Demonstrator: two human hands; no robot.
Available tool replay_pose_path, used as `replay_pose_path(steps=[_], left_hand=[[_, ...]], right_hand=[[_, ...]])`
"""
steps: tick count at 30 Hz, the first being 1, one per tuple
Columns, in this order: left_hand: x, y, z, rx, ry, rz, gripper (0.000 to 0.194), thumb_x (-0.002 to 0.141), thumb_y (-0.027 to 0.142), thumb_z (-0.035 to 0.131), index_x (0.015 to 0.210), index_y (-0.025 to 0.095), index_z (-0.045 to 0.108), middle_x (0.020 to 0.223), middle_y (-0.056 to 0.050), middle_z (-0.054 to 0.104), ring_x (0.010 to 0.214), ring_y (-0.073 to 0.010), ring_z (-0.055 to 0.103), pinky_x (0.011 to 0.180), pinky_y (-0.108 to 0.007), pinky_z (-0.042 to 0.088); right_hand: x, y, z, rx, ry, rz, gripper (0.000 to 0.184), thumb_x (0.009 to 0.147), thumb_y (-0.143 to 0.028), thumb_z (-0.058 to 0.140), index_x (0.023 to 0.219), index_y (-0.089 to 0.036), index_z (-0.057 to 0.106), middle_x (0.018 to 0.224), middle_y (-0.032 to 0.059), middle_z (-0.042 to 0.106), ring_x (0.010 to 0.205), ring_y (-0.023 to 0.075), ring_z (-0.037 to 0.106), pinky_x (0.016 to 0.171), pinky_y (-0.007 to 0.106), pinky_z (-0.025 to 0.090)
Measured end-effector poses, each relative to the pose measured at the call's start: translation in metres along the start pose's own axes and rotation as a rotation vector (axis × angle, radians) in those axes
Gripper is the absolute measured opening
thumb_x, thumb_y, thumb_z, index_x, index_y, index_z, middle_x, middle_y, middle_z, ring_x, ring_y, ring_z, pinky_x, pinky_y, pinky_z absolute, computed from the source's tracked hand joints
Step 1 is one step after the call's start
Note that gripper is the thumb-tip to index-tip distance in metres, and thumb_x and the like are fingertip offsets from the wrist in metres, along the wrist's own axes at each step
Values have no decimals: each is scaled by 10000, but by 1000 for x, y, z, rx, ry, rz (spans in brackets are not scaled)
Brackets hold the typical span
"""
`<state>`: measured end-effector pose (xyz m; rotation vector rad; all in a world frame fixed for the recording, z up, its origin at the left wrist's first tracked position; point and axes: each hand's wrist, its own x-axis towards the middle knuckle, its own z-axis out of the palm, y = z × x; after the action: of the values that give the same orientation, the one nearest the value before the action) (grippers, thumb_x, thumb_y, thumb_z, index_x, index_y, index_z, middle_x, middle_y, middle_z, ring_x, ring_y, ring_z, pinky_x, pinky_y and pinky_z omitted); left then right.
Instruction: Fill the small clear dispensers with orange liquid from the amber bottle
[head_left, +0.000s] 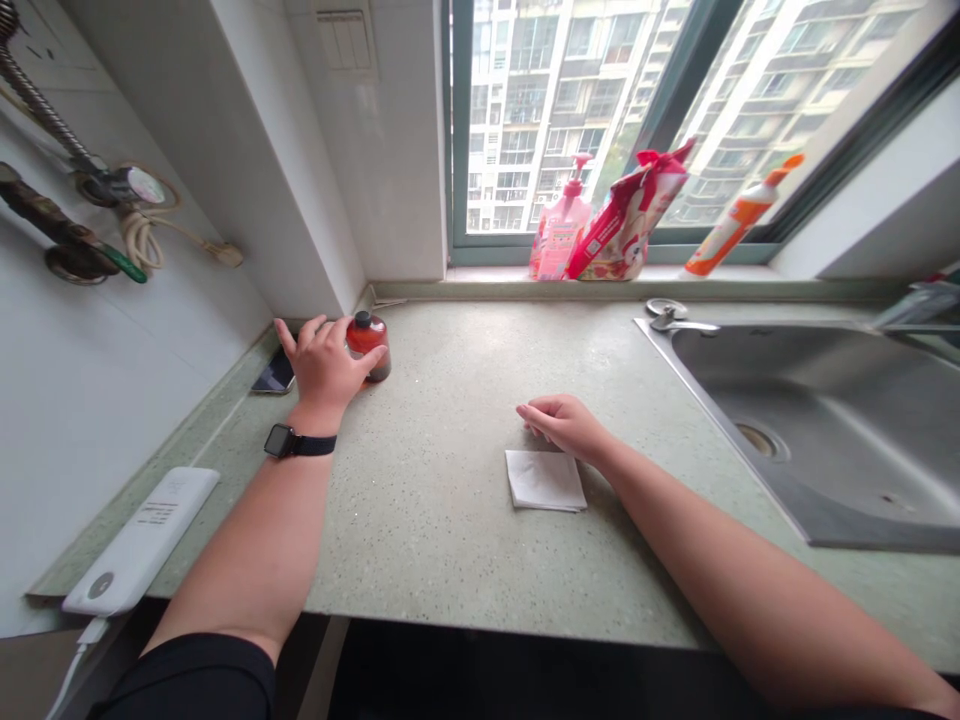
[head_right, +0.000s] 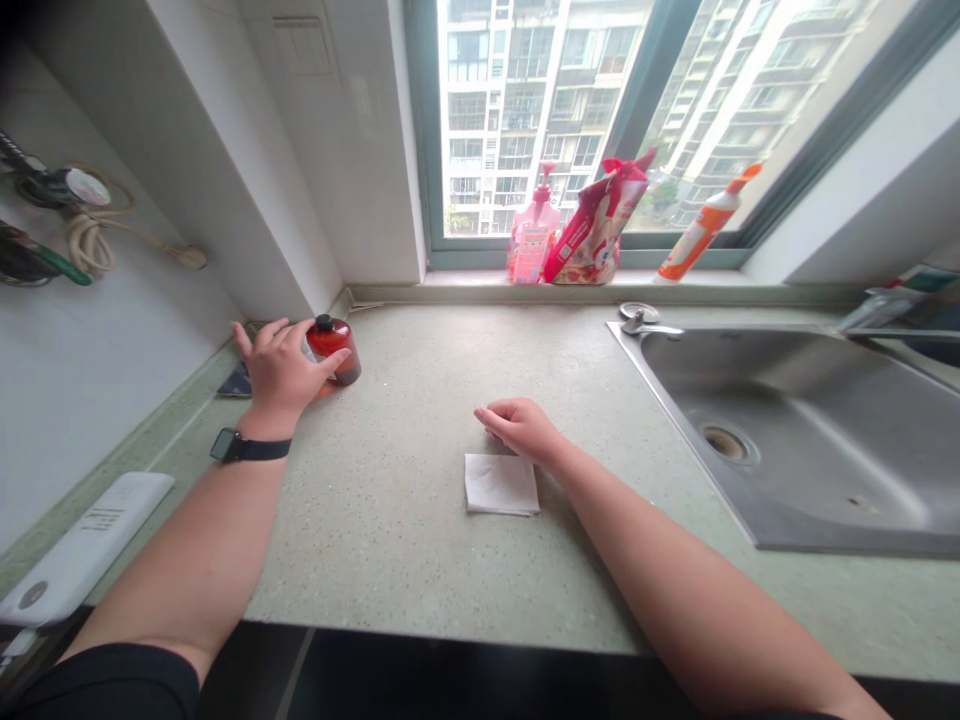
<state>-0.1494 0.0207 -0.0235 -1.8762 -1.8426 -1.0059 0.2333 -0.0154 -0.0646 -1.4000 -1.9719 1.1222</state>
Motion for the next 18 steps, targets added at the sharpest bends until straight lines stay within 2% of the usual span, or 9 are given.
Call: replay_pose_path(steps=[4, 9, 11, 13, 15, 18], left_hand=[[-3, 10, 4, -80, 25, 115, 544, 840, 529, 845, 1286, 248, 709, 1295, -128, 776, 1282, -413, 673, 1341, -739, 99], [-15, 40, 3, -261, 17, 222, 634, 889, 643, 796, 1357, 237, 659, 1308, -99, 761, 1215, -344, 716, 1311, -668, 311], [-22, 56, 1, -375, -18, 239, 661, 868, 647, 828, 1355, 233, 661, 1287, -101, 763, 1187, -321, 722, 1204, -585, 492], [-31, 72, -1, -497, -69, 250, 649, 869, 619, 845, 1356, 229, 665, 1276, -102, 761, 1126, -289, 737, 1056, -491, 607], [-40, 86, -1, -609, -116, 274, 623, 874, 573, 860, 1351, 221, 668, 1264, -103, 761, 1118, -272, 742, 988, -439, 640], [-51, 101, 1, -705, -168, 316, 602, 869, 532, 879, 1342, 223, 670, 1244, -103, 766, 1122, -270, 741, 971, -431, 648]], right_hand=[[0, -1, 0, -6, 13, 4, 604, 884, -758, 524, 580, -236, 516, 530, -41, 445, 498, 110, 381, 541, 297, 299], [0, 2, -1, 38, 27, -14, 551, 899, -709, 567, 629, -229, 593, 529, -33, 509, 499, 126, 449, 547, 301, 348], [0, 2, -1, 102, 85, -86, 502, 914, -678, 605, 714, -221, 660, 598, -11, 605, 567, 150, 555, 607, 312, 429], [-1, 1, -1, 190, 184, -184, 446, 933, -651, 641, 840, -221, 715, 704, 12, 690, 680, 177, 652, 702, 334, 502], [-2, -1, 0, 261, 286, -268, 402, 952, -627, 670, 962, -231, 737, 797, 24, 736, 779, 196, 708, 781, 357, 543], [-5, -5, 4, 275, 400, -360, 350, 971, -588, 700, 1056, -251, 739, 937, 44, 774, 893, 211, 743, 859, 387, 578]])
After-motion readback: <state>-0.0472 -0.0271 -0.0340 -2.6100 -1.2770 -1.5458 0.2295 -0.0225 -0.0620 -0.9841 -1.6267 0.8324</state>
